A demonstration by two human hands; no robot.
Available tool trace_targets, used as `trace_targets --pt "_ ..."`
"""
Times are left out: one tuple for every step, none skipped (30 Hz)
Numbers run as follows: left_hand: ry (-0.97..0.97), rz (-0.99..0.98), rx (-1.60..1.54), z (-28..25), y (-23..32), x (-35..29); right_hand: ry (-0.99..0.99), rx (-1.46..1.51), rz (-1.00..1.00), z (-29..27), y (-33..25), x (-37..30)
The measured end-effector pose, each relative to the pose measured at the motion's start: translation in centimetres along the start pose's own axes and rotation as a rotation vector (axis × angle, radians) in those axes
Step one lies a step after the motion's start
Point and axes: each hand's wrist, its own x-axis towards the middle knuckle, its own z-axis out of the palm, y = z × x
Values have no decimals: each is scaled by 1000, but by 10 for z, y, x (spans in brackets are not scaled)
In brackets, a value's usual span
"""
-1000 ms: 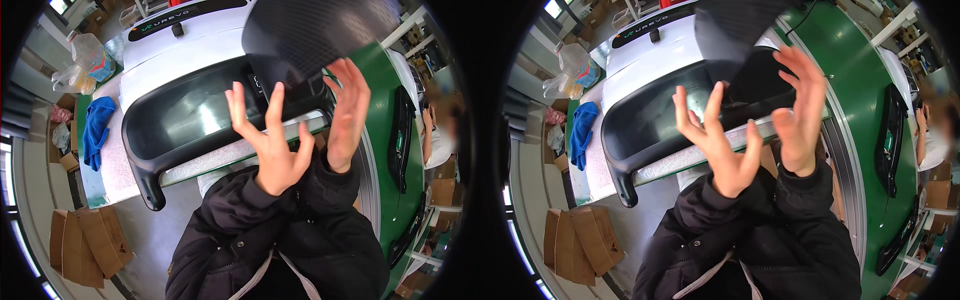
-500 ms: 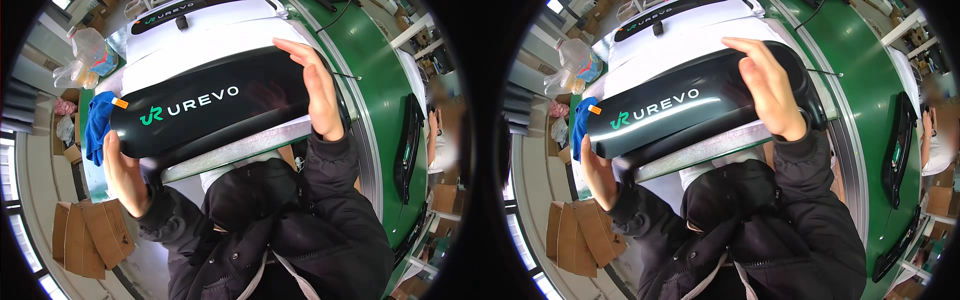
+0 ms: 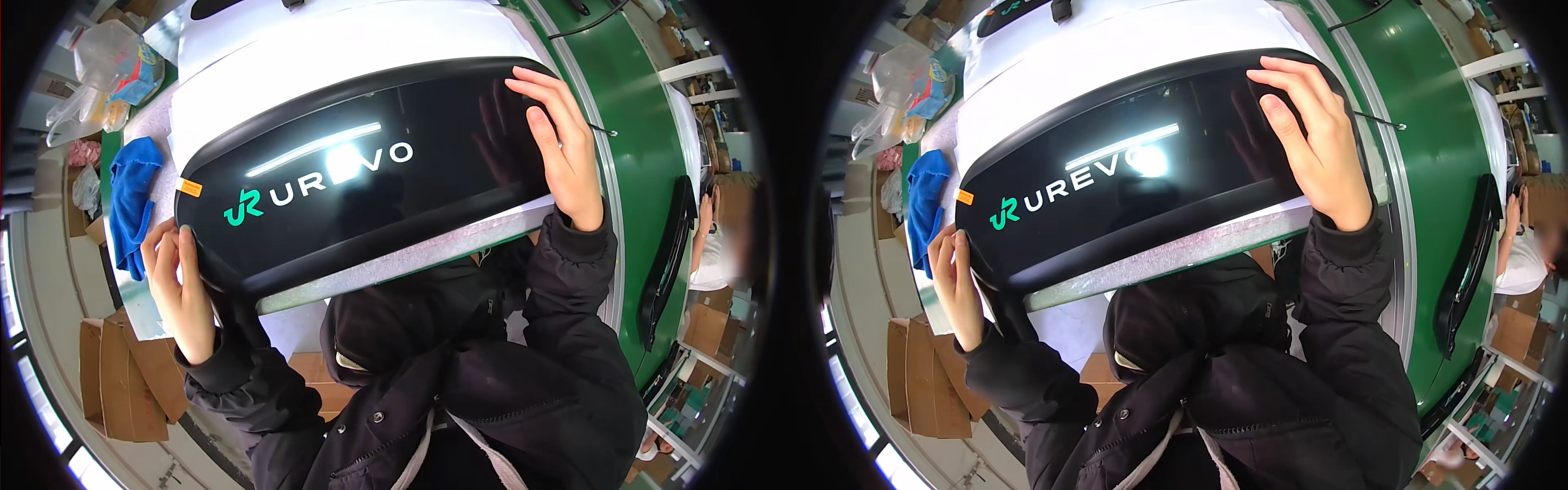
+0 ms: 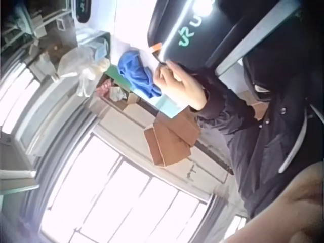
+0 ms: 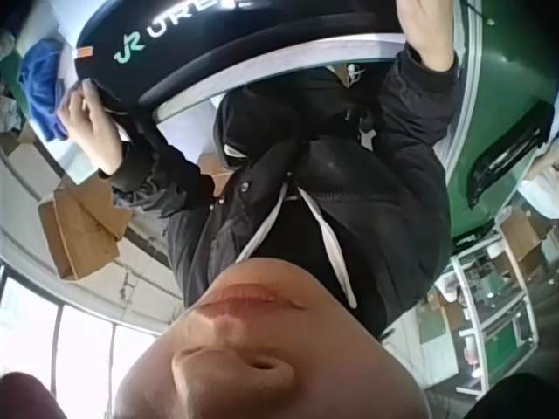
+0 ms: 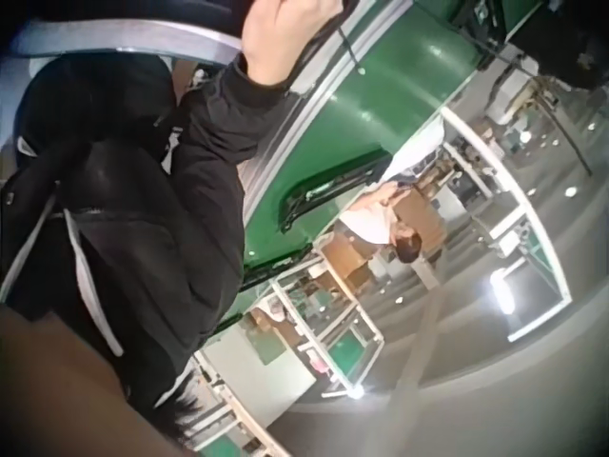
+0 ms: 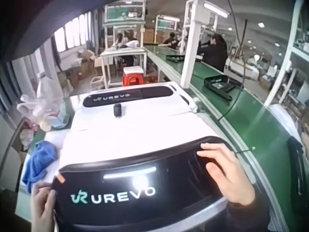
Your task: Cleaning, trimming, and assembling plastic covers onto a base unit on a production line.
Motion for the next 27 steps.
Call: trace_targets --pt "6 -11 -37 0 1 -2 -13 -49 -7 0 1 1" --pt "14 -22 -75 0 3 -4 -23 -49 -2 -1 2 2" --pt "36 -68 -106 1 7 -4 -39 -75 8 -1 1 4" --pt "34 -74 -105 0 7 -4 -55 -101 17 0 1 6" --pt "17 -92 -99 -1 7 -4 -65 -125 19 1 0 8" --pt "1 -112 -92 -3 7 -5 -95 -152 14 1 0 10" --pt "18 -181 -147 -2 11 -4 -118 -159 14 1 -3 12" --pt "18 -191 -144 -3 12 -4 -142 -165 14 1 -6 14" --pt "14 -197 -147 -3 12 -4 -163 -175 17 1 -9 17" --pt "10 -203 -149 -3 12 -5 -173 -170 13 3 -11 19" --pt "9 -201 -143 -3 12 -5 -178 -180 3 5 -12 21" --pt "10 -211 -139 -4 12 -5 -182 -190 -6 7 -14 23" --pt "1 -211 -123 -5 13 -5 -186 -204 -1 11 -16 26" --pt "-8 -212 -105 -6 13 -5 -195 -198 -4 14 -17 29" --pt "-32 -203 -54 -9 13 -4 -198 -245 -3 17 -15 30" --pt "-29 -214 -46 -9 15 -3 -200 -292 -2 19 -12 31" --pt "-34 -221 -85 -7 18 -2 -196 -264 18 19 -7 31" --pt "-38 -228 -124 -7 22 -1 -181 -240 30 18 -6 31" --pt "-42 -223 -104 -8 23 0 -171 -197 48 18 -5 32" --pt "-6 -206 -153 -7 22 0 -160 -155 66 20 -6 34" --pt "-19 -202 -173 -5 21 1 -128 -138 92 22 -7 35" --pt "-31 -197 -195 -5 21 2 -81 -111 143 27 -2 37" --pt "-37 -193 -186 -4 20 3 -85 -168 154 30 -2 40" --pt "-40 -195 -192 -3 17 2 -88 -228 166 32 -2 41" --pt "-44 -173 -199 -3 15 2 -91 -231 165 35 -2 43" --pt "-49 -150 -208 -2 13 2 -81 -265 134 38 -2 42" --pt "-37 -124 -214 -1 10 2 -71 -302 104 41 -2 42"
